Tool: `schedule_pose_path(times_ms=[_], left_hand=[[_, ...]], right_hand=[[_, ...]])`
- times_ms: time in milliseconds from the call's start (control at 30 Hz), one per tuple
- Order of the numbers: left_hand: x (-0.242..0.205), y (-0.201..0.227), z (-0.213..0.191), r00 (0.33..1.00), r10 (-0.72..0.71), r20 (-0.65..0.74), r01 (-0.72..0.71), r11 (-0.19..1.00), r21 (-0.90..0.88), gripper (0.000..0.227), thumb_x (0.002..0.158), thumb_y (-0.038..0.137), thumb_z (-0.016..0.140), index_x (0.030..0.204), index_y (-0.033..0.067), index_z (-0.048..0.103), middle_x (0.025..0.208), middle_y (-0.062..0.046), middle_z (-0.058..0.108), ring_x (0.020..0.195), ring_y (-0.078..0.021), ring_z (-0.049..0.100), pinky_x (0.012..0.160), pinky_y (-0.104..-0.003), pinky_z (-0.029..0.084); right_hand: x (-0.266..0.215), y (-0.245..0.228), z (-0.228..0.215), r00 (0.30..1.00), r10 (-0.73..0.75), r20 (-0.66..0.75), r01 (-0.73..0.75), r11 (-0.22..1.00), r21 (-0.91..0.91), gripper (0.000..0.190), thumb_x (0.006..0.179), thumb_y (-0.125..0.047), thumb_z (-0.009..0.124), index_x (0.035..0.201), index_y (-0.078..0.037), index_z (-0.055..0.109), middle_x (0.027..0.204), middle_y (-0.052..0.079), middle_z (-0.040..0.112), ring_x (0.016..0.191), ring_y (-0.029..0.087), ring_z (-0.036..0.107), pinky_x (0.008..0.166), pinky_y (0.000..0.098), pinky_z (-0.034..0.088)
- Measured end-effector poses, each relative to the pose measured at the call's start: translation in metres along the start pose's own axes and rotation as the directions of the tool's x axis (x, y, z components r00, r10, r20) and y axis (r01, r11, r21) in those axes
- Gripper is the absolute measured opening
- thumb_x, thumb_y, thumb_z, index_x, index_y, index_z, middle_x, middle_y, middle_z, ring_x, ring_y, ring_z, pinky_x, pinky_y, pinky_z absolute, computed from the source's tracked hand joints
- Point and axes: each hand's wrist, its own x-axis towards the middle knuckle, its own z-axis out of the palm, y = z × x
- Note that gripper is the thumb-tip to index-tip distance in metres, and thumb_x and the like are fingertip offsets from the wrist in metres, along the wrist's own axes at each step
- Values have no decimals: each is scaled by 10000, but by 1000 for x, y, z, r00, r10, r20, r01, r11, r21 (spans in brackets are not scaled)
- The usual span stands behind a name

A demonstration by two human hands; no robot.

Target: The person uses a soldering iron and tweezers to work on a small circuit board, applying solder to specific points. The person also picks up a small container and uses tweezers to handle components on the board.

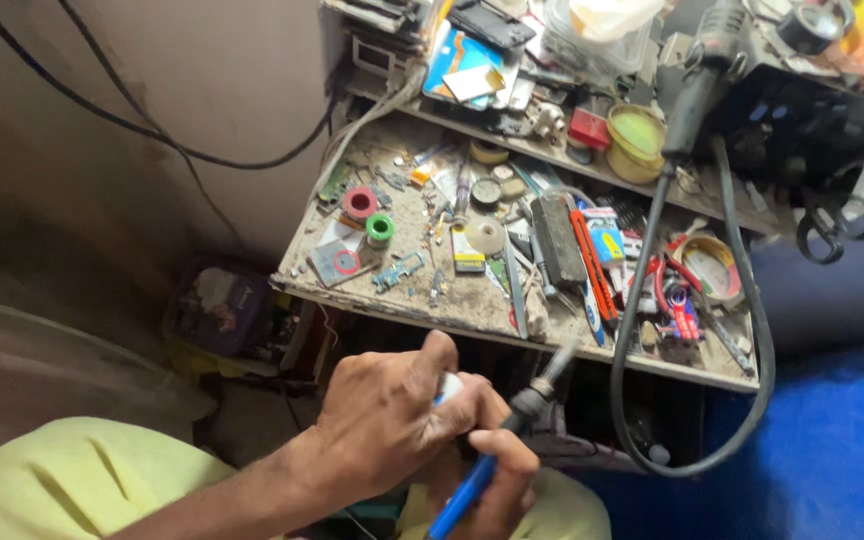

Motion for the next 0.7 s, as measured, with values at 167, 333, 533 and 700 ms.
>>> schedule_pose_path(times_ms=[167, 333, 533, 700], left_hand=[[10, 2, -28, 899, 412, -145, -427, 900, -87, 493, 903, 269, 649, 1306, 10, 531, 1168, -215, 679, 1011, -367, 686, 827, -402, 564], [21, 0, -29, 981, 145, 129, -121, 978, -172, 435, 945, 293, 730, 1304, 80, 605, 1218, -117, 691, 1083, -300, 702, 921, -384, 578], [29, -3, -31, 885, 446, -136, -461, 880, -115, 512, 791, 195, 731, 1235, -34, 619, 1134, -199, 670, 1024, -390, 666, 867, -419, 546], [33, -3, -31, 966, 35, 257, -34, 999, -8, 394, 897, 351, 749, 1177, 83, 678, 1095, -91, 718, 1032, -286, 717, 889, -399, 569]], right_hand=[[25, 7, -3, 994, -53, -97, 47, 997, -66, 407, 990, -79, 676, 1248, -95, 363, 1334, 351, 618, 1154, 299, 691, 1004, 378, 580], [33, 7, -7, 997, -52, -56, 39, 977, -211, 469, 950, -30, 741, 1199, -95, 349, 1291, 348, 646, 1150, 289, 694, 997, 354, 552], [40, 5, -3, 997, -19, -81, 1, 977, -213, 430, 948, -73, 703, 1189, -95, 348, 1291, 324, 651, 1133, 280, 713, 976, 345, 584], [44, 7, -1, 994, -107, -15, 97, 945, -312, 469, 952, -36, 741, 1180, -97, 335, 1253, 305, 666, 1126, 296, 718, 974, 341, 563]])
